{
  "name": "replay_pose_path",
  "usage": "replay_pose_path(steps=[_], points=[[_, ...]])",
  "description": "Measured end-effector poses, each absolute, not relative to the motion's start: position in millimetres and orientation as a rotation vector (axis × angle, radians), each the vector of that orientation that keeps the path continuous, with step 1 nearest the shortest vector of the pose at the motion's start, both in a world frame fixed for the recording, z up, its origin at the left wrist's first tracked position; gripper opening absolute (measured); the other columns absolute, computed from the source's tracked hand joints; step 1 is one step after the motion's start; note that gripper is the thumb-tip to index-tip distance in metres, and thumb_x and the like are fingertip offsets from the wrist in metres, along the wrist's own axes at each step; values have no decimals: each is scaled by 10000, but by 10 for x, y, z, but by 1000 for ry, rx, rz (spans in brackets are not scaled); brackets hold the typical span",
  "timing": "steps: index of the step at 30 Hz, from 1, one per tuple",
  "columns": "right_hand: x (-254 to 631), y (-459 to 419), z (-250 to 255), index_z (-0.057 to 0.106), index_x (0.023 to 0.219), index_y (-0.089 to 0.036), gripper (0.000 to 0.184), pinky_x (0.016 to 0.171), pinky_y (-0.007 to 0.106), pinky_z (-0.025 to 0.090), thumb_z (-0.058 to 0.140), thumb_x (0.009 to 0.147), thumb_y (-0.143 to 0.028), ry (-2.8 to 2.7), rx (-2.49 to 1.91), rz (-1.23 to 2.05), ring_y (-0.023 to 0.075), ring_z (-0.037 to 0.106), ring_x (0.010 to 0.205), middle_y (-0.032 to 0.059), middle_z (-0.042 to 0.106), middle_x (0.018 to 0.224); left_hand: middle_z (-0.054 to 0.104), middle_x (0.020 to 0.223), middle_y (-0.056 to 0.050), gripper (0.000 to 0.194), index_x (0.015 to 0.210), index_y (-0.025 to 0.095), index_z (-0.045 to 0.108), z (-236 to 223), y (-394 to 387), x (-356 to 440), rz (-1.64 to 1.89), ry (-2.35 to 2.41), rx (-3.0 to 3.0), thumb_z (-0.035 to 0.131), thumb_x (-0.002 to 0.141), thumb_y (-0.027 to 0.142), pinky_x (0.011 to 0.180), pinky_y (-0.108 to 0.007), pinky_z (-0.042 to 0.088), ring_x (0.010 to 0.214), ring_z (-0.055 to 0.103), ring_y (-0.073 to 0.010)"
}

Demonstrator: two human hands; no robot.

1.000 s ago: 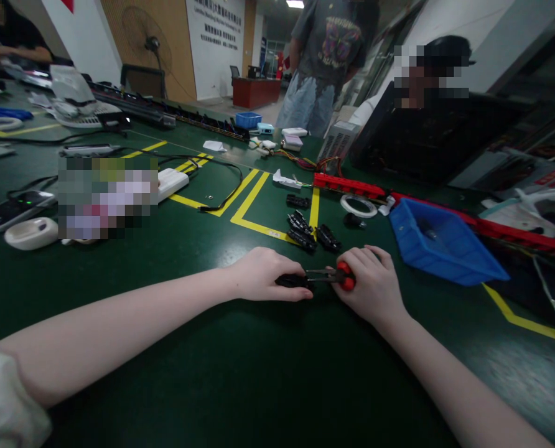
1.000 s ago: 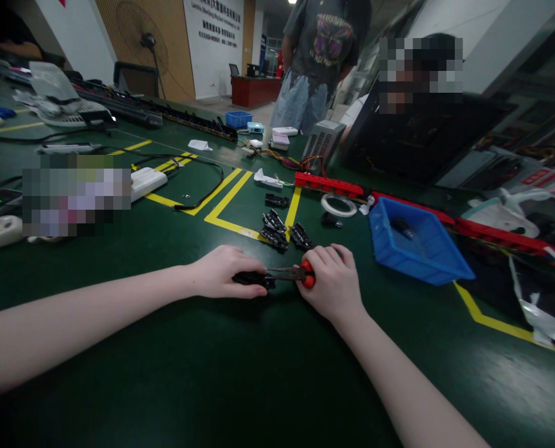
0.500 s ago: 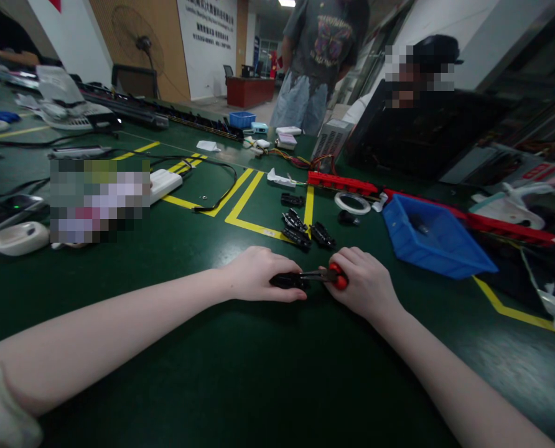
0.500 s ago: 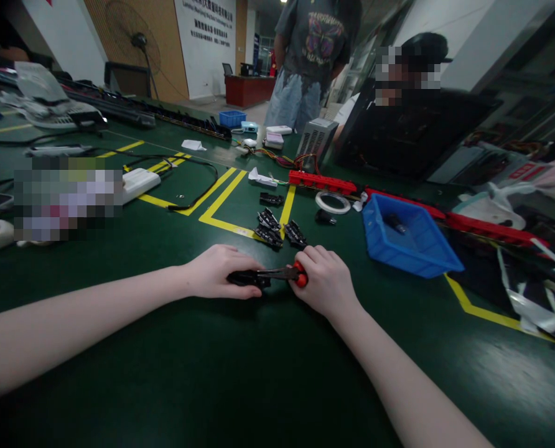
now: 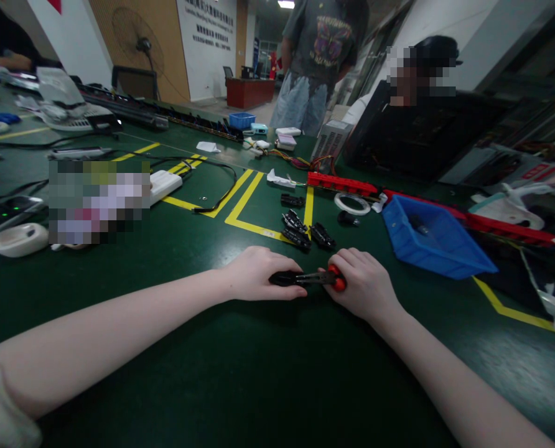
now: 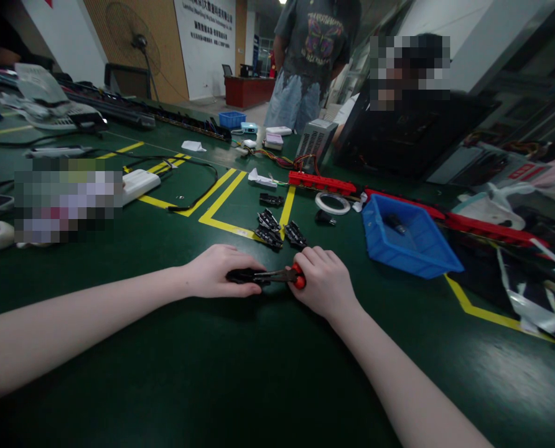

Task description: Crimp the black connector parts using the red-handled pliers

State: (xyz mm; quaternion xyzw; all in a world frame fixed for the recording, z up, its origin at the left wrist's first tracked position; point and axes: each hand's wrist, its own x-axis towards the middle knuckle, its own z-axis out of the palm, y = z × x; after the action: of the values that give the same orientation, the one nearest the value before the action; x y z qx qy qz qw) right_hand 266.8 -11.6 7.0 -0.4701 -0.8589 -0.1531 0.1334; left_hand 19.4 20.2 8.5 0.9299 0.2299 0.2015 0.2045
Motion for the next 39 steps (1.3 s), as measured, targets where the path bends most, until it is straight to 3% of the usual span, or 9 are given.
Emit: replay_pose_path(steps=[13, 21, 27, 33, 39], points=[[2668, -113, 69, 518, 735, -196, 137, 688, 323, 348, 527, 855, -261, -2493, -1346, -458, 193, 512, 712, 59, 596, 743, 697, 844, -33, 382, 1101, 183, 666, 92, 221, 188, 472, 637, 2511, 532, 930, 497, 615, -238, 391, 727, 638, -162], [2707, -105, 59, 494, 734, -205, 97, 668, 320, 351, 566, 790, -239, -2468, -1371, -352, 188, 497, 683, 47, 580, 723, 668, 1178, -67, 476, 1260, 217, 555, 86, 208, 189, 625, 669, 2329, 659, 858, 450, 797, -299, 487, 997, 657, -209], [2700, -131, 76, 498, 744, -203, 90, 671, 315, 344, 584, 762, -219, -2437, -1440, -276, 182, 494, 691, 43, 591, 748, 658, 986, -46, 627, 1341, 225, 434, 130, 150, 201, 678, 829, 2178, 700, 816, 439, 697, -304, 488, 783, 647, -188], [2684, -186, 122, 520, 742, -192, 81, 671, 309, 340, 600, 753, -202, -2445, -1464, -337, 179, 494, 693, 47, 603, 758, 644, 1084, -52, 513, 1316, 242, 470, 131, 148, 227, 615, 809, 2231, 636, 867, 426, 778, -343, 491, 895, 645, -214], [2686, -205, 121, 535, 735, -192, 75, 671, 305, 336, 605, 753, -207, -2425, -1447, -398, 178, 492, 696, 44, 597, 754, 635, 1144, -68, 567, 1341, 239, 470, 116, 176, 246, 534, 787, 2228, 655, 846, 447, 867, -377, 494, 995, 637, -245]])
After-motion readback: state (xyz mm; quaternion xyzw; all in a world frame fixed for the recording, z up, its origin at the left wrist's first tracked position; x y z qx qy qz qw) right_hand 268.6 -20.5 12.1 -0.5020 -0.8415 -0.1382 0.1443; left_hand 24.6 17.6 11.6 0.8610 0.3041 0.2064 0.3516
